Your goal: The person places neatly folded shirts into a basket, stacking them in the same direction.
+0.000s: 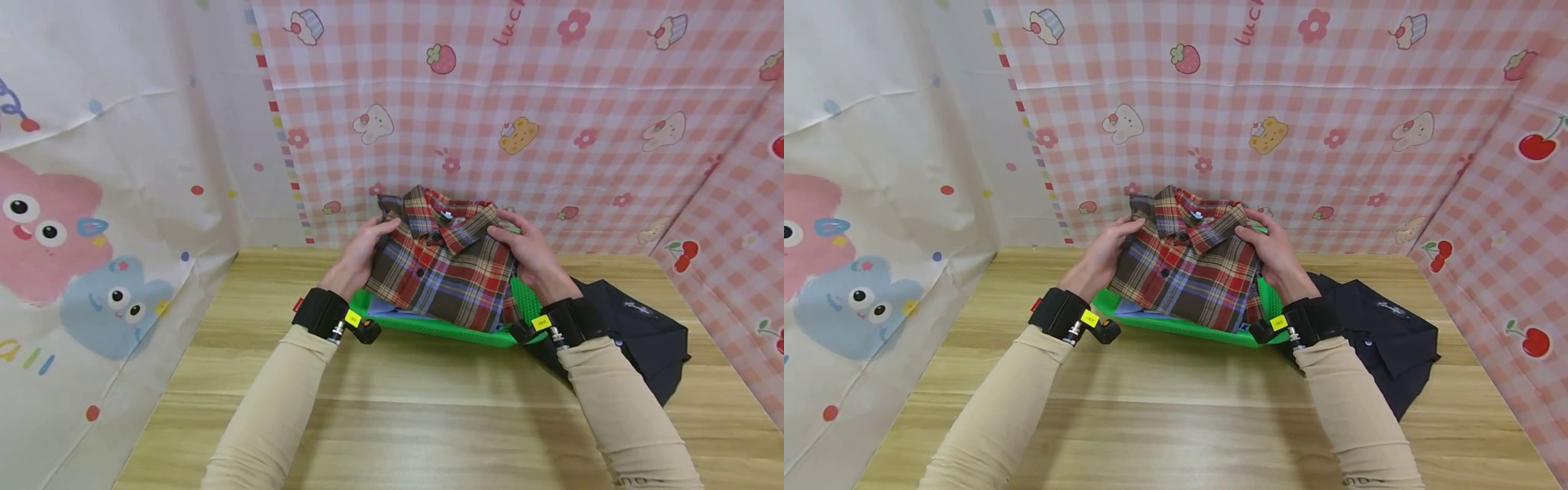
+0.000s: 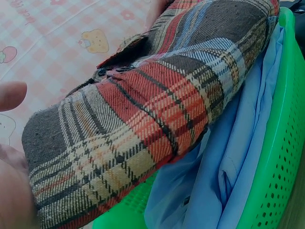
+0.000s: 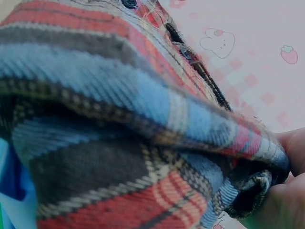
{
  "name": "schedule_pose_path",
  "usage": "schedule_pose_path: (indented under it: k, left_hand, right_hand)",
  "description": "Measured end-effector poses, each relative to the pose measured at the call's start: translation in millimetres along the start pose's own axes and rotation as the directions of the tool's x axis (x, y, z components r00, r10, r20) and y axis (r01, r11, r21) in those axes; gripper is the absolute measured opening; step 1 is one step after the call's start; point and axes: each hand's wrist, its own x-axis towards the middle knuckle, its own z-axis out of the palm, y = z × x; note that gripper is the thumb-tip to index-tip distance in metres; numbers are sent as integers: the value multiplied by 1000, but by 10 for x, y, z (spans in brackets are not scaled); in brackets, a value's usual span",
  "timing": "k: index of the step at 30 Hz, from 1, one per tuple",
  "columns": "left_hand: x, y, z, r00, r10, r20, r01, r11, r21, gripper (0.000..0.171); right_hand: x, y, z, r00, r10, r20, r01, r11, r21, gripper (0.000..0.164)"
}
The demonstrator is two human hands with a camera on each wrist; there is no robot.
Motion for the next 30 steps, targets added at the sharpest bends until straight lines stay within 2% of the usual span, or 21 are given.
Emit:
schedule_pose_path:
  k: [12,18,24,30]
  left_hand:
    - [36,5,-3,1000,-7,11,7,1000,-14,64]
    - [65,-17,0,1000,9,22,-9,1000,-28,60]
    - [81,-94,-38,1000,1,-16,-2,1000,-23,59]
    - [111,-207,-84,998,-25,-58,23,999,-35,74]
  right_hand:
    - [55,1,27,1000,-5,-30,5,1000,-10,66]
    - [87,7,52,998,-35,-59,34,999,-8,62]
    - [122,42,89,994,-35,-100,26,996,-88,58]
    - [149,138,90,997,-19,-74,10,992,-123,58]
